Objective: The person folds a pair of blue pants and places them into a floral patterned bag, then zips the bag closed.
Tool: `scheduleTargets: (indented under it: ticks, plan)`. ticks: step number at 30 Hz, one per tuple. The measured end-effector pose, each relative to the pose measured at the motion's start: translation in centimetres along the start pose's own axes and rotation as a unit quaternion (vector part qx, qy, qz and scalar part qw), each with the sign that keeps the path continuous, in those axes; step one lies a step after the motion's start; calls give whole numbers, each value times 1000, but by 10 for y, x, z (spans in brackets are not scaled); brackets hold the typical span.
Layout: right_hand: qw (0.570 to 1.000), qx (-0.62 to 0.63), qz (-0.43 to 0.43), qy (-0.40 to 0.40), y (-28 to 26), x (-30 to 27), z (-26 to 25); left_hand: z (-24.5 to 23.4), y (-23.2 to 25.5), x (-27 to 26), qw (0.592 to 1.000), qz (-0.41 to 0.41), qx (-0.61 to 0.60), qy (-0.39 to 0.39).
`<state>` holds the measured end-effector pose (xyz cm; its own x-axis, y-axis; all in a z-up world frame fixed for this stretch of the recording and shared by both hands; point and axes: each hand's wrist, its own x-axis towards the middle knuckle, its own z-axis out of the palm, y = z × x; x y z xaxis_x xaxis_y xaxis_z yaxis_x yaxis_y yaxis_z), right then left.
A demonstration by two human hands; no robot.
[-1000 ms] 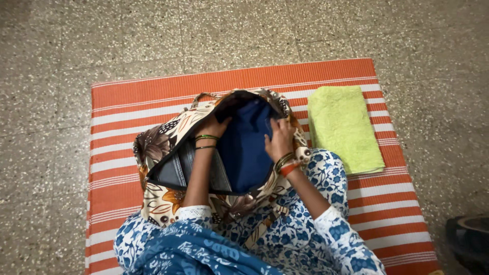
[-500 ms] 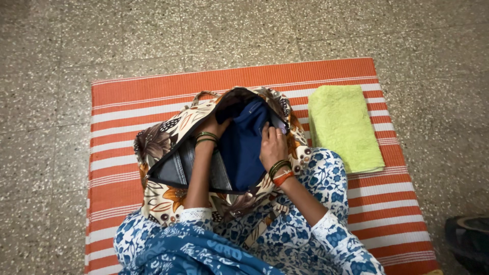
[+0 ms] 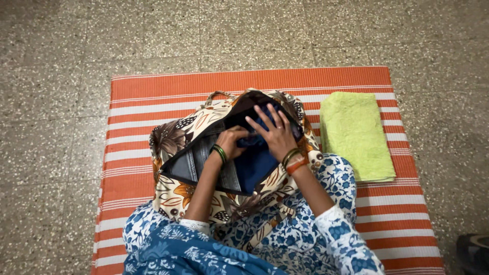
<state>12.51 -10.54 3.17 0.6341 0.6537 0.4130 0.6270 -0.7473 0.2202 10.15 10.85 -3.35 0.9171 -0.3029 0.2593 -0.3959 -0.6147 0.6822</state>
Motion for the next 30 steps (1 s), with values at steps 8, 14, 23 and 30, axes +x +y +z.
scheduleTargets:
  ticks: [8, 14, 23, 30]
  plan:
    - [981, 48, 22, -186, 18, 32, 6, -3, 0, 5, 998, -37, -46, -12]
    - [991, 105, 39, -72, 18, 2, 4, 10, -16, 17, 997, -25, -9, 75]
    - [989, 130, 43, -53, 15, 4, 0, 5, 7, 11, 988, -151, -16, 5]
    - [989, 142, 34, -36, 16, 4, -2, 2, 41, -16, 994, -54, 89, 41]
